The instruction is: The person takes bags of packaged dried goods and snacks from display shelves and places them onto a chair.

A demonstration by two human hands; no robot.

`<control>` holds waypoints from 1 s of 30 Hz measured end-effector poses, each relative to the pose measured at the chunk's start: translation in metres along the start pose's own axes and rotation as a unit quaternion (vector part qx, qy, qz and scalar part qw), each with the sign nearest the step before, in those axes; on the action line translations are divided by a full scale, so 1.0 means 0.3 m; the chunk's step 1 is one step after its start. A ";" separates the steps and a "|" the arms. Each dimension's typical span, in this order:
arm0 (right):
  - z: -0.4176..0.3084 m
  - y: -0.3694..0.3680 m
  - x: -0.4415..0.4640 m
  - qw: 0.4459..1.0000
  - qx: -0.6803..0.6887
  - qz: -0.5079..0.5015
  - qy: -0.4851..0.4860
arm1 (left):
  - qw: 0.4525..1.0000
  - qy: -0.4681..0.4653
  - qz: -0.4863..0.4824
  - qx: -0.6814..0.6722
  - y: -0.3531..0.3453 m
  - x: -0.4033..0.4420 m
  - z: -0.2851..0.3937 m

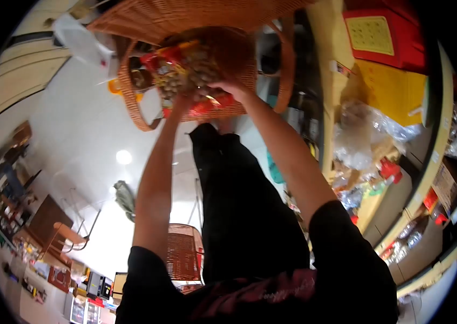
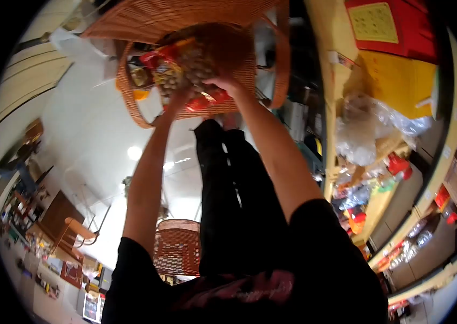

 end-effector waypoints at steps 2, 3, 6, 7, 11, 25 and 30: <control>0.026 0.023 0.111 0.988 0.086 -0.082 0.099 | 0.992 -0.078 0.081 -0.055 0.041 0.032 -0.008; -0.049 -0.011 0.077 0.976 0.067 -0.028 0.203 | 0.922 -0.011 0.127 -0.365 0.015 0.038 -0.021; 0.093 0.147 0.222 0.927 -0.275 0.166 0.195 | 0.939 0.070 0.192 -0.278 0.078 -0.019 0.060; 0.050 0.114 0.153 0.920 -0.264 0.210 0.201 | 0.945 0.092 0.184 -0.254 0.078 -0.067 0.086; -0.048 -0.009 -0.158 0.913 -0.215 0.300 0.174 | 0.939 0.235 0.146 -0.202 -0.017 -0.339 0.034; 0.621 0.087 -0.919 0.831 -0.432 0.222 -0.270 | 0.881 0.370 -0.282 -0.084 0.028 -0.915 0.034; 0.493 0.009 -1.040 0.883 -0.333 0.311 -0.115 | 0.908 0.323 -0.261 -0.058 0.225 -0.621 0.235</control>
Point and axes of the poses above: each hand's wrist, its own x-axis towards the middle knuckle, its own y-axis out of the back of the hand, z = x × y, the point moved 4 cm from there along x, towards the middle knuckle, and after that the axes turned 6 degrees about -y, right-handed, at the moved point
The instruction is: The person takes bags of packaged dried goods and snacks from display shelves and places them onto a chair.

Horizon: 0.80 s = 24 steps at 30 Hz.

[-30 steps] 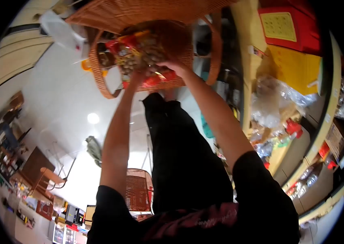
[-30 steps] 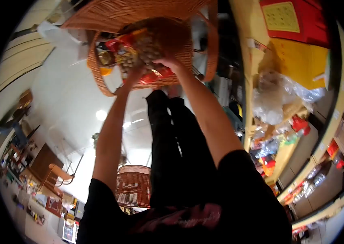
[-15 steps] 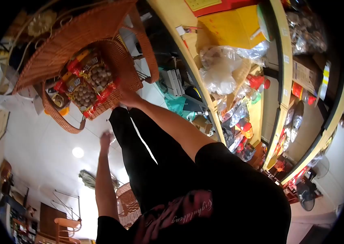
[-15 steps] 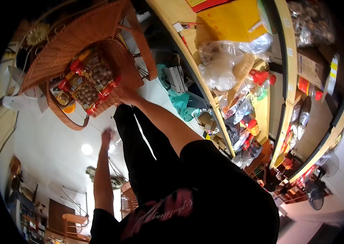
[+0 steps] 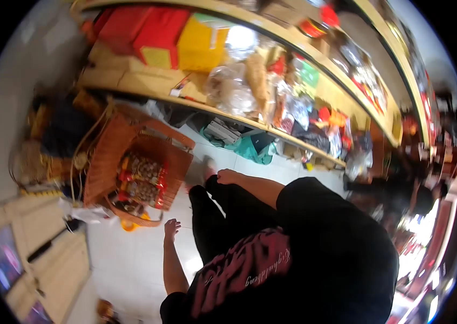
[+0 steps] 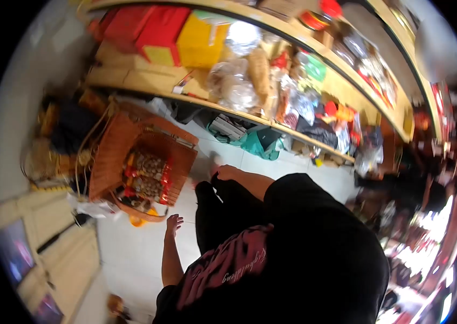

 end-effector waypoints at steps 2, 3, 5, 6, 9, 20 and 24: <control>-0.017 -0.009 -0.026 0.997 0.057 0.045 -0.007 | 0.999 -0.009 -0.009 0.050 0.069 0.001 0.130; -0.022 -0.028 -0.031 0.990 0.120 0.073 0.027 | 0.998 -0.003 -0.014 0.068 0.096 0.003 0.187; -0.039 0.009 -0.122 0.972 0.144 0.158 0.096 | 0.993 -0.002 -0.014 0.117 0.126 0.031 0.286; -0.081 0.084 -0.266 0.977 0.185 0.086 0.064 | 0.990 -0.002 -0.008 0.141 0.142 0.039 0.329; 0.039 0.083 -0.456 0.939 0.321 0.114 0.053 | 0.989 0.000 -0.030 0.148 0.120 0.070 0.458; 1.104 -0.741 -0.978 0.764 0.511 0.123 -0.373 | 0.949 -0.096 -0.209 0.215 -0.699 -0.134 0.547; 1.291 -1.002 -1.157 0.745 0.522 0.161 -0.382 | 0.802 -0.192 -0.116 0.554 -0.900 -0.094 0.472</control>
Point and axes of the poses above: each hand's wrist, its own x-axis towards the middle knuckle, its own y-axis out of the back of the hand, z = x × y, the point moved 4 cm from there along x, towards the middle knuckle, and after that the axes turned 6 degrees about -y, right-handed, at the moved point
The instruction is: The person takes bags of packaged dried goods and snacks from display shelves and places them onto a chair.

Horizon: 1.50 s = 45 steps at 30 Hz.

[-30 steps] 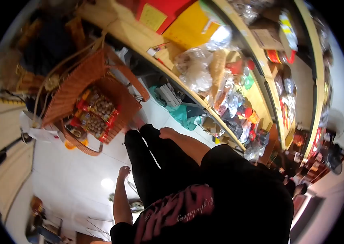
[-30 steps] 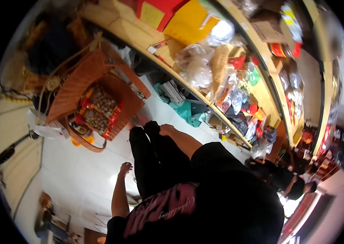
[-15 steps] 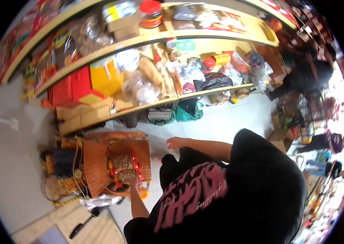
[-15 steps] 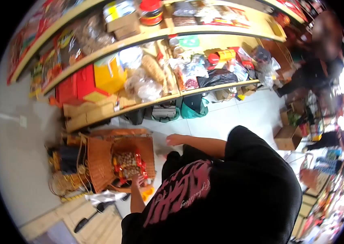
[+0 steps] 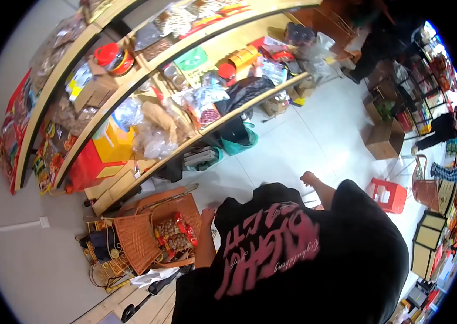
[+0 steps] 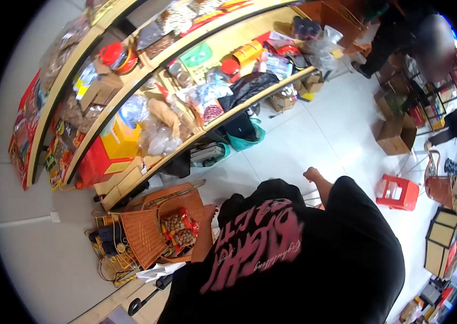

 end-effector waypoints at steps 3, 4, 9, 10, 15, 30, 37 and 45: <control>0.162 0.029 -0.056 0.997 0.068 0.002 -0.037 | 0.996 0.080 -0.021 -0.021 -0.064 0.002 0.031; 0.222 0.019 -0.040 0.994 0.101 0.013 -0.040 | 0.977 0.158 -0.085 -0.111 -0.089 -0.032 0.085; 0.348 -0.084 -0.096 0.977 0.179 -0.027 -0.113 | 0.969 0.175 -0.143 -0.103 -0.162 0.075 0.139; 0.325 -0.080 -0.134 0.976 0.189 -0.027 -0.107 | 0.970 0.174 -0.141 -0.098 -0.183 0.141 0.125; 0.311 -0.140 -0.093 0.968 0.226 -0.049 -0.101 | 0.975 0.150 -0.144 -0.083 -0.238 0.243 0.261; 0.322 0.292 0.640 0.999 -0.004 -0.030 0.035 | 0.954 -0.187 -0.180 0.148 -0.492 0.885 1.806; -0.288 1.130 0.473 0.910 0.411 0.060 -0.011 | 0.949 -0.240 -0.206 0.013 -0.599 0.846 2.253; -0.975 1.673 0.527 0.869 0.315 0.105 0.366 | 0.782 -0.603 0.130 -0.090 -0.186 0.616 2.938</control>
Point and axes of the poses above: each hand's wrist, its own x-axis towards the middle knuckle, its own y-axis out of the back of the hand, z = x × y, the point moved 4 cm from there along x, towards the middle knuckle, and after that the axes turned 6 degrees about -y, right-handed, at the moved point
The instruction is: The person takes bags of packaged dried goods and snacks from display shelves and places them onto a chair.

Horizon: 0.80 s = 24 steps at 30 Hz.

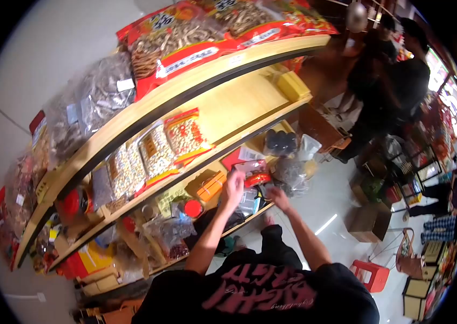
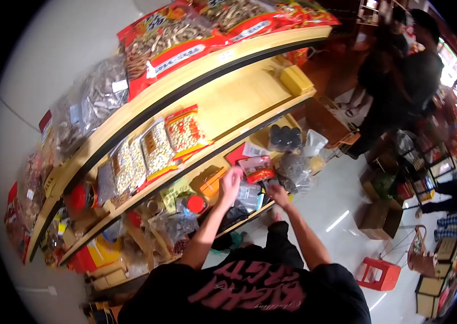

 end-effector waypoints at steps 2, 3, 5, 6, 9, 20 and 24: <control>-0.260 0.026 0.145 0.994 -0.032 -0.006 0.099 | 0.994 -0.044 0.075 0.064 0.085 0.183 0.076; -0.470 0.041 0.162 0.983 -0.085 0.064 0.152 | 0.985 -0.078 0.115 0.098 0.120 0.247 0.122; -0.692 0.050 0.298 0.935 -0.040 0.159 0.316 | 0.994 0.054 0.010 0.094 0.082 0.354 0.209; -0.846 0.057 0.315 0.932 -0.087 0.195 0.293 | 0.996 0.046 -0.029 0.078 0.044 0.407 0.216; -1.063 0.052 0.481 0.855 -0.278 0.229 0.373 | 0.935 -0.045 -0.031 0.352 -0.052 0.513 0.040; -1.002 0.000 0.710 0.822 -0.431 0.207 0.309 | 0.869 -0.046 0.052 0.490 -0.051 0.524 -0.114; -0.996 -0.007 0.719 0.820 -0.440 0.210 0.300 | 0.854 -0.061 0.073 0.512 -0.059 0.524 -0.127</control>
Point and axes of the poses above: each hand's wrist, its own x-axis towards the middle knuckle, its own y-axis out of the back of the hand, z = x × y, the point moved 4 cm from there along x, towards the middle knuckle, and after that the axes turned 6 degrees about -y, right-handed, at the moved point
